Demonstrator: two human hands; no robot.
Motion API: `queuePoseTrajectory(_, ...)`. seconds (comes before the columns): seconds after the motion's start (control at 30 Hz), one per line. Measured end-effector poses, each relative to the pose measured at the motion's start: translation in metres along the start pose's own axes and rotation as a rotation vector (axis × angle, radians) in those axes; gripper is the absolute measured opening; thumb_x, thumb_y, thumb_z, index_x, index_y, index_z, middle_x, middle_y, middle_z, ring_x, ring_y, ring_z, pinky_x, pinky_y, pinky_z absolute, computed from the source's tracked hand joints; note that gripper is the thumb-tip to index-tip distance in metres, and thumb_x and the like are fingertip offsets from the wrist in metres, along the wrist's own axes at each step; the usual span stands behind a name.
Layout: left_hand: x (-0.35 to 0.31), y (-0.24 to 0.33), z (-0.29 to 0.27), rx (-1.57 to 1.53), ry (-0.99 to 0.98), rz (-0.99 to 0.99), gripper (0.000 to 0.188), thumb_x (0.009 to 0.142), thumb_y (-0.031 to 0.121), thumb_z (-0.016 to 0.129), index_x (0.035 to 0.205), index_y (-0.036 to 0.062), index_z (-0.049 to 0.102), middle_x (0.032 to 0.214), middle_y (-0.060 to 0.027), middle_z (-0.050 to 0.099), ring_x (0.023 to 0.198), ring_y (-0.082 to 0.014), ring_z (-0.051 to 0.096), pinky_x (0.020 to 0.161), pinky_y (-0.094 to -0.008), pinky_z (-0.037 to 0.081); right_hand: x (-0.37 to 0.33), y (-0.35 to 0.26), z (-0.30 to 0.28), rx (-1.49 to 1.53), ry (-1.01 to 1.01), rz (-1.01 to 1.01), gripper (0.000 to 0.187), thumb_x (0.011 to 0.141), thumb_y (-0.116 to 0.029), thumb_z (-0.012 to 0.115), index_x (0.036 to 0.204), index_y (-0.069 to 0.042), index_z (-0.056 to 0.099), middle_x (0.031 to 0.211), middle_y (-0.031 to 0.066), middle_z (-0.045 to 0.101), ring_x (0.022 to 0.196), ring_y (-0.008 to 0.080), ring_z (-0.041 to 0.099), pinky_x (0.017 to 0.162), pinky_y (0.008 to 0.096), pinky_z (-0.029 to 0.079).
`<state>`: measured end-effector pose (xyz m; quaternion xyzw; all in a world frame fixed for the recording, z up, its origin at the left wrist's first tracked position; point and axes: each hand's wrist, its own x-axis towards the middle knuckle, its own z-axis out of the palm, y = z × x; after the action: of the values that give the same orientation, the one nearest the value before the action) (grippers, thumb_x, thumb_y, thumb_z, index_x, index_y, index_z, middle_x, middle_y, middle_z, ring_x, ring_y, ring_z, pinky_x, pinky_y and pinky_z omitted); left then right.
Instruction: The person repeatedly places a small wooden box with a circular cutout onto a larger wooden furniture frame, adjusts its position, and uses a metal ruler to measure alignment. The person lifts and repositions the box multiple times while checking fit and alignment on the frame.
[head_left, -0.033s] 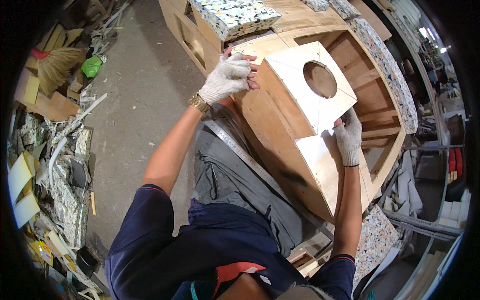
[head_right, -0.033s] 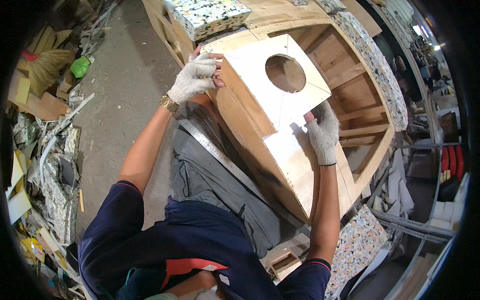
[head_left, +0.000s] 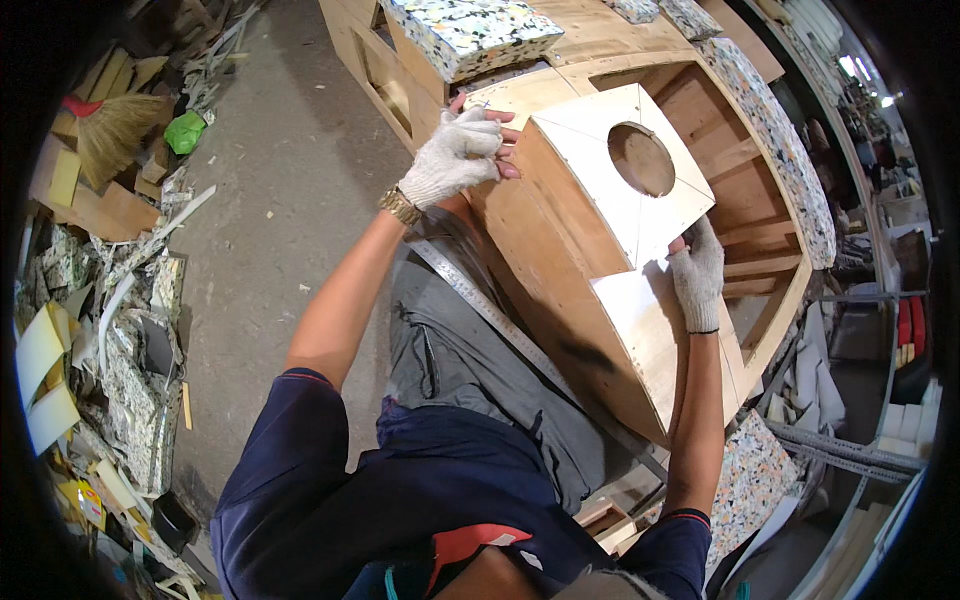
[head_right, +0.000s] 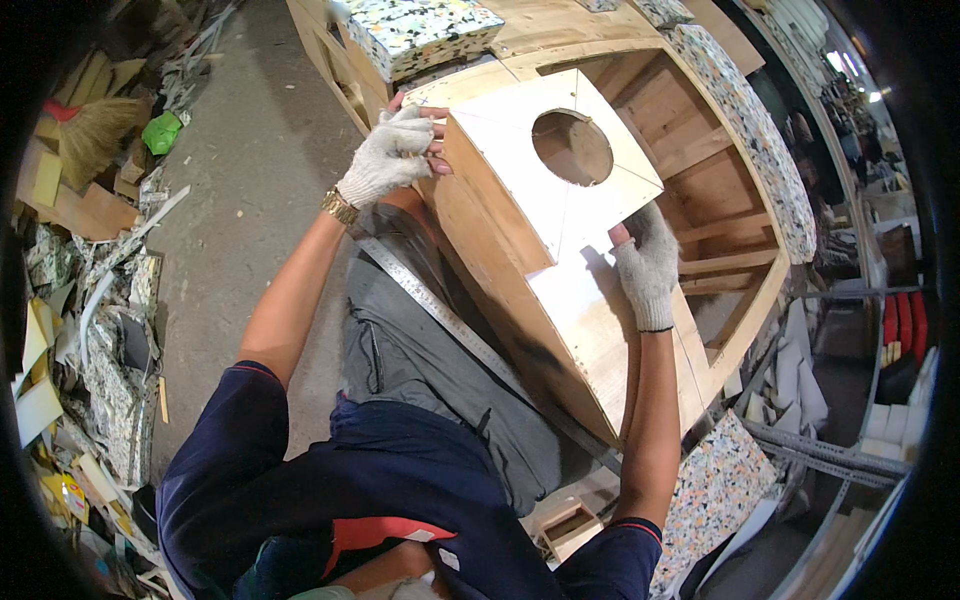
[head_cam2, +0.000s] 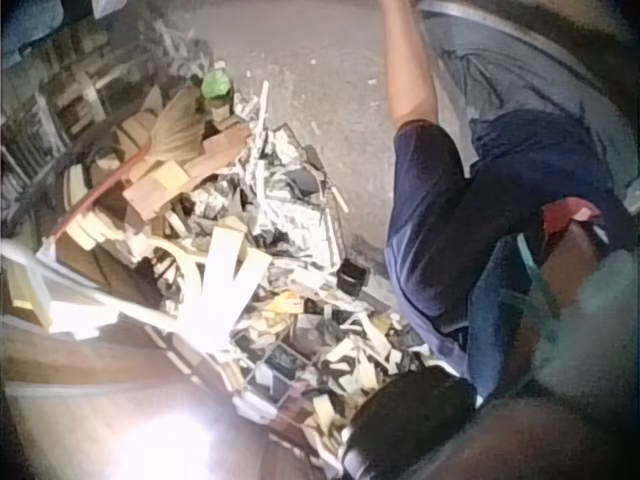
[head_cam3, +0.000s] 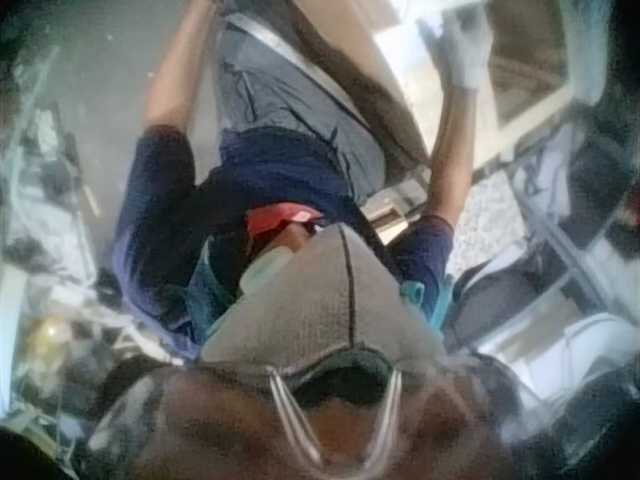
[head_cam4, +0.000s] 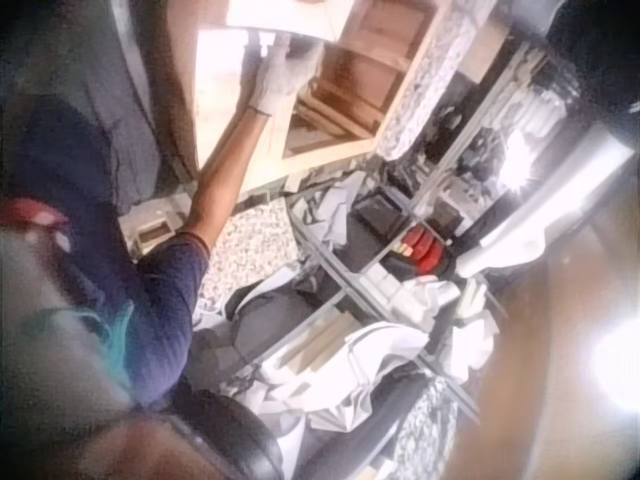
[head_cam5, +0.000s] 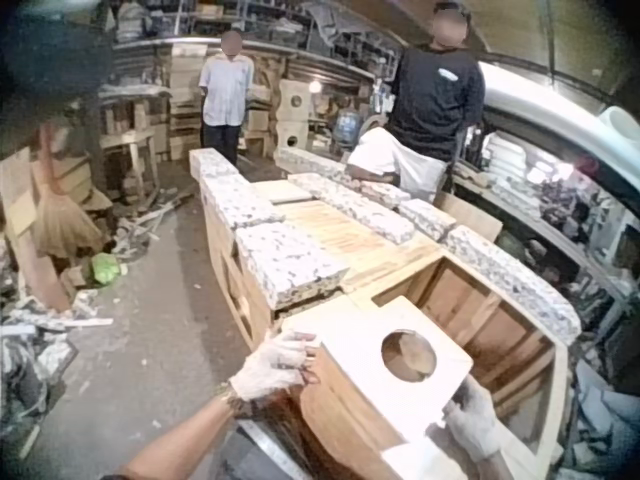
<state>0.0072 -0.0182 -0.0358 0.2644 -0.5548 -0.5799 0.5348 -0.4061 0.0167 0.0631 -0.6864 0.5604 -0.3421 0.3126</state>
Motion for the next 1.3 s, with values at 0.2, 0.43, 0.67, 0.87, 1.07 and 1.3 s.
queuePoseTrajectory(0.2,0.000,0.003,0.007,0.203,0.068,0.064,0.015,0.091,0.015,0.082,0.105,0.0098,0.082,0.133,-0.0040,0.073,0.138,-0.0134,0.059,0.136,-0.0487,0.002,0.002,0.001,-0.003,-0.006,-0.014,0.004,0.058,0.099,-0.026,0.077,0.145,0.004,0.059,0.124,0.0185,0.076,0.113,0.0260,0.073,0.096,0.0393,0.058)
queuePoseTrajectory(0.43,0.007,-0.001,-0.002,0.097,0.084,-0.028,0.017,0.091,0.017,0.082,0.105,0.0093,0.083,0.132,-0.0052,0.073,0.141,-0.0138,0.057,0.136,-0.0502,0.003,0.008,0.010,-0.001,-0.045,0.011,-0.043,0.061,0.099,-0.029,0.078,0.145,0.005,0.058,0.130,0.0204,0.074,0.120,0.0294,0.070,0.103,0.0412,0.055)
queuePoseTrajectory(0.67,0.011,-0.001,-0.020,-0.557,0.100,-0.298,0.028,0.091,0.027,0.085,0.113,0.0100,0.081,0.130,-0.0049,0.074,0.139,-0.0192,0.060,0.135,-0.0517,0.019,0.011,0.005,0.006,0.069,-0.031,-0.067,0.058,0.100,-0.024,0.076,0.145,0.006,0.057,0.131,0.0211,0.073,0.124,0.0287,0.069,0.107,0.0405,0.053)
queuePoseTrajectory(0.87,-0.003,0.051,0.025,0.998,0.221,0.334,0.050,0.085,0.034,0.091,0.126,0.0096,0.077,0.142,-0.0049,0.072,0.139,-0.0266,0.061,0.127,-0.0482,0.038,0.014,0.029,-0.012,0.196,0.083,-0.139,0.045,0.105,-0.013,0.067,0.145,0.006,0.058,0.137,0.0189,0.070,0.130,0.0279,0.065,0.111,0.0397,0.051)
queuePoseTrajectory(1.07,-0.076,0.042,0.015,0.963,0.845,-0.008,0.056,0.094,0.034,0.082,0.141,0.0076,0.068,0.151,-0.0155,0.065,0.141,-0.0315,0.060,0.120,-0.0456,0.045,-0.017,-0.020,-0.032,0.018,0.404,-0.387,0.039,0.108,-0.011,0.060,0.142,0.007,0.061,0.139,0.0194,0.069,0.133,0.0279,0.064,0.115,0.0391,0.047)
queuePoseTrajectory(1.3,-0.154,-0.007,-0.003,1.035,0.690,-0.439,0.055,0.100,0.037,0.070,0.142,0.0037,0.060,0.125,-0.0178,0.074,0.111,-0.0329,0.073,0.100,-0.0453,0.057,-0.131,-0.138,-0.017,-0.042,-0.143,-0.654,0.054,0.089,-0.048,0.084,0.116,-0.002,0.074,0.107,0.0166,0.077,0.090,0.0350,0.074,0.077,0.0429,0.058)
